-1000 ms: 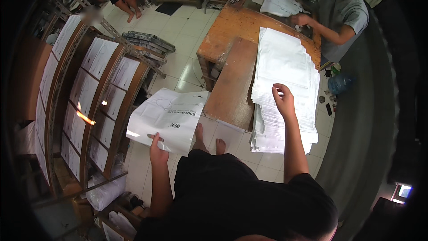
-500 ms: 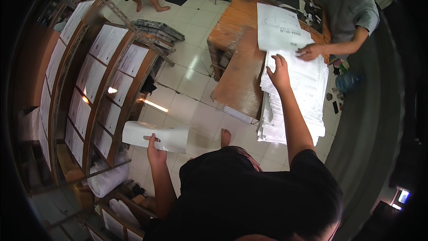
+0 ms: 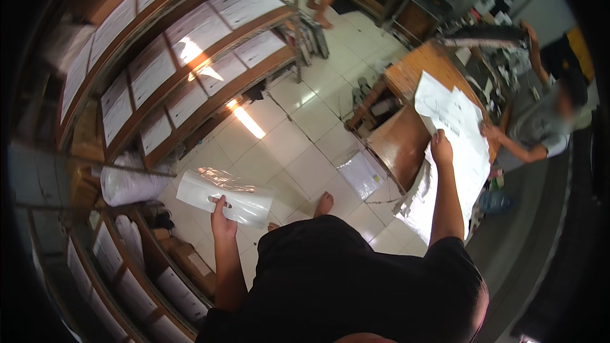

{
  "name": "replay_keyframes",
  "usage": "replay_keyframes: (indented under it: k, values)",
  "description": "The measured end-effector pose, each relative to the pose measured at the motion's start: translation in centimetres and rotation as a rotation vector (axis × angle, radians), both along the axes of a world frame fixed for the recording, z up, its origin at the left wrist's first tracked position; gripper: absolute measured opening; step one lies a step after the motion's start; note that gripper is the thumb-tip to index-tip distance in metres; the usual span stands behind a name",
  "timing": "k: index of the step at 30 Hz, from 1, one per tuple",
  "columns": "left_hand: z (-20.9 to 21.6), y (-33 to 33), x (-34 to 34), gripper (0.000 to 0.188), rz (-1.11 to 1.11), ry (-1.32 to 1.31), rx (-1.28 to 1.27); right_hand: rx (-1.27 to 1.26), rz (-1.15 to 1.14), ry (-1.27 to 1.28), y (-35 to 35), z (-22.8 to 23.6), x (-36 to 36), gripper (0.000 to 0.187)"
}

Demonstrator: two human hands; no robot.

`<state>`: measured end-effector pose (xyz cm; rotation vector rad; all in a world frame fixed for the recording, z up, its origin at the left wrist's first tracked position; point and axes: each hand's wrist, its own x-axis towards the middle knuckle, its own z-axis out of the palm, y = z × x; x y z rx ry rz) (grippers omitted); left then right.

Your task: The person repeatedly picks up stacks of white paper from a table and places them onto a nearby metal shelving unit. They walk back and forth between the table and the shelves, handling the papers by hand without using any tools.

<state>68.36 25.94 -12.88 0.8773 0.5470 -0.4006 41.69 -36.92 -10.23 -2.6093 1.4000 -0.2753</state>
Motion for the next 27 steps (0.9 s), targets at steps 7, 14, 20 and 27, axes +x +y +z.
replay_keyframes:
  k: [7,14,20,27]
  values:
    - [0.3,13.2,-3.0,0.016,0.195,-0.048,0.07,0.402,0.069,-0.485,10.9,3.3,9.8,0.033]
    - [-0.9,27.7,-6.8,0.022,0.305,-0.116,0.266,0.856,0.101,-0.628,24.0,-4.8,19.3,0.046]
    - [-2.0,38.4,-11.3,0.025,0.448,-0.05,0.462,1.631,0.192,-0.421,44.0,1.5,28.7,0.03]
    - [-0.7,47.2,-11.4,0.035,0.336,-0.057,0.72,1.75,0.228,-0.158,55.5,3.5,36.8,0.032]
